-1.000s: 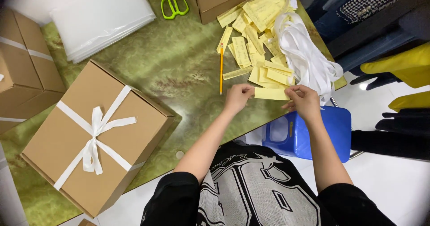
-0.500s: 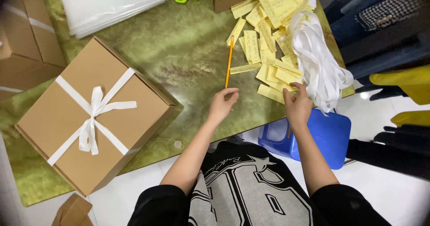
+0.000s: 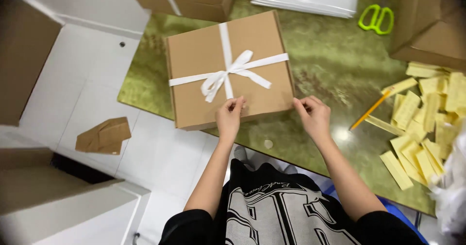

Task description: The person places a cardboard box on a table, ties it with a white ribbon, and attaches a yellow note. They then untie the ribbon, open the box, and remove a plastic-wrapped purple garment. The garment is hung on a green hanger on a clothing rack. The person then folds the plastic wrap and places it back into the box before closing it.

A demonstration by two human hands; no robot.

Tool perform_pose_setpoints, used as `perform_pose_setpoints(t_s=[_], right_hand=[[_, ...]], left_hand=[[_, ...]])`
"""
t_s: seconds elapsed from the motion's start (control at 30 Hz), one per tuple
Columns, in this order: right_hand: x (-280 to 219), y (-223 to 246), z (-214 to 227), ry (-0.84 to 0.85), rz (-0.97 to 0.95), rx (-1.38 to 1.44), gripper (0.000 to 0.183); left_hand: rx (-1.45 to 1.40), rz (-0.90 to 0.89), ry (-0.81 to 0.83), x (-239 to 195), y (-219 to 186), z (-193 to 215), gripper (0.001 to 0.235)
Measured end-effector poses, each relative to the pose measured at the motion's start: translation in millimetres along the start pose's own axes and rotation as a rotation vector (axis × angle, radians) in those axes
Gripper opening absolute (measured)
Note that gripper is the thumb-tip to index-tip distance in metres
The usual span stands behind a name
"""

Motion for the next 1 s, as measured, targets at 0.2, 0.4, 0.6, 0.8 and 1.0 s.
perform_pose_setpoints(t_s=[0.2, 0.4, 0.6, 0.8, 1.0], right_hand=[[36.3, 114.6, -77.3, 0.288, 0.268, -0.243, 0.024], [28.5, 141.0, -88.9, 0.342, 0.275, -0.302, 0.060], [29.9, 81.7, -65.8, 0.083, 0.320, -0.261, 0.050], [32.0, 37.2, -3.3, -0.019, 0.223, -0.101, 0.047], [41.9, -50.0, 28.1, -0.117, -0.046, -0.126, 0.047]], left_hand=[[0.606, -0.152, -0.086, -2.7, -16.8, 67.2, 0.033], [0.621, -0.185, 0.087, 0.1, -17.2, 54.0, 0.058], [0.753, -0.308, -0.006, 9.6, 1.2, 47.7, 0.060], [0.419, -0.267, -0.100, 11.9, 4.3, 64.6, 0.050], [-0.147, -0.164, -0.610, 14.8, -9.5, 153.9, 0.060]])
Point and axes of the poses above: each hand's wrist, its own x-axis towards the middle knuckle, its own z-axis out of the back of the hand, y = z × x, the point moved 7 cm from there along x, towards the middle knuckle, and after that the axes turned 14 degrees about -x, right-handed, at the moved point
